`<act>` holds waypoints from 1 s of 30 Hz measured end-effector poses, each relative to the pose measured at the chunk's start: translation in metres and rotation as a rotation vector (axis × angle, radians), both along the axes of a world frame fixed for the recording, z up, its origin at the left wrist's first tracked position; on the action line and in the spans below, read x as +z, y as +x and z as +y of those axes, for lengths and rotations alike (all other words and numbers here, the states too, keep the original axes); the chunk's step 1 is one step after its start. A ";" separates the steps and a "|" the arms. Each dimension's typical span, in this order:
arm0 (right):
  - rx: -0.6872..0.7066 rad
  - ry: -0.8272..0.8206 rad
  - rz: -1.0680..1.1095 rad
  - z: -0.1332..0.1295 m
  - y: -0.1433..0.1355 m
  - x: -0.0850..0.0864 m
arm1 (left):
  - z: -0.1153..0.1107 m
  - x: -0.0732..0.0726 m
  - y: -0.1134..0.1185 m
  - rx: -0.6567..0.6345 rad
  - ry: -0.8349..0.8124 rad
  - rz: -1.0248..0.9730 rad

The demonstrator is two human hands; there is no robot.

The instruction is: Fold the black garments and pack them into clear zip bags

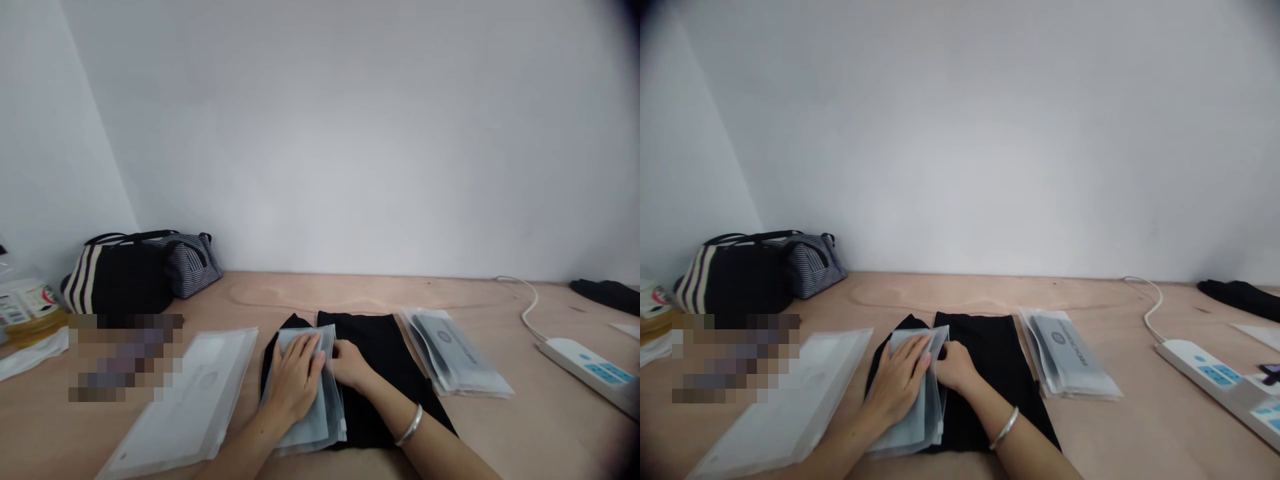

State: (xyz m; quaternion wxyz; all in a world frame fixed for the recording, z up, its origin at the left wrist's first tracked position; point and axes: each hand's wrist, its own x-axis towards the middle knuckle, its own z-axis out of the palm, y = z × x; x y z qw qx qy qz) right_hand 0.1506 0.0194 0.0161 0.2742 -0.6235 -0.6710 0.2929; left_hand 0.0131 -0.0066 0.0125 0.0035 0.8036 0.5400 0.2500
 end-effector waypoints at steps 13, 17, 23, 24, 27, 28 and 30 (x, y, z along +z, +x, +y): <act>-0.339 0.180 -0.168 0.016 0.123 0.002 | 0.002 -0.014 0.004 0.079 -0.116 0.165; -0.372 0.161 -0.272 0.026 0.129 0.008 | 0.002 -0.014 0.004 0.121 -0.116 0.179; -0.212 0.271 -0.480 0.005 0.089 0.009 | -0.001 -0.011 0.005 0.227 -0.092 0.174; -0.130 0.269 -0.535 0.001 0.084 0.006 | -0.001 -0.009 0.004 0.235 -0.082 0.167; 0.040 0.192 -0.705 -0.007 0.078 -0.005 | 0.002 -0.001 -0.002 0.243 -0.049 0.132; 0.049 0.169 -0.734 -0.008 0.078 -0.009 | 0.003 0.001 -0.006 0.247 -0.043 0.120; 0.041 0.169 -0.763 -0.009 0.079 -0.016 | 0.006 0.006 -0.014 0.243 -0.054 0.105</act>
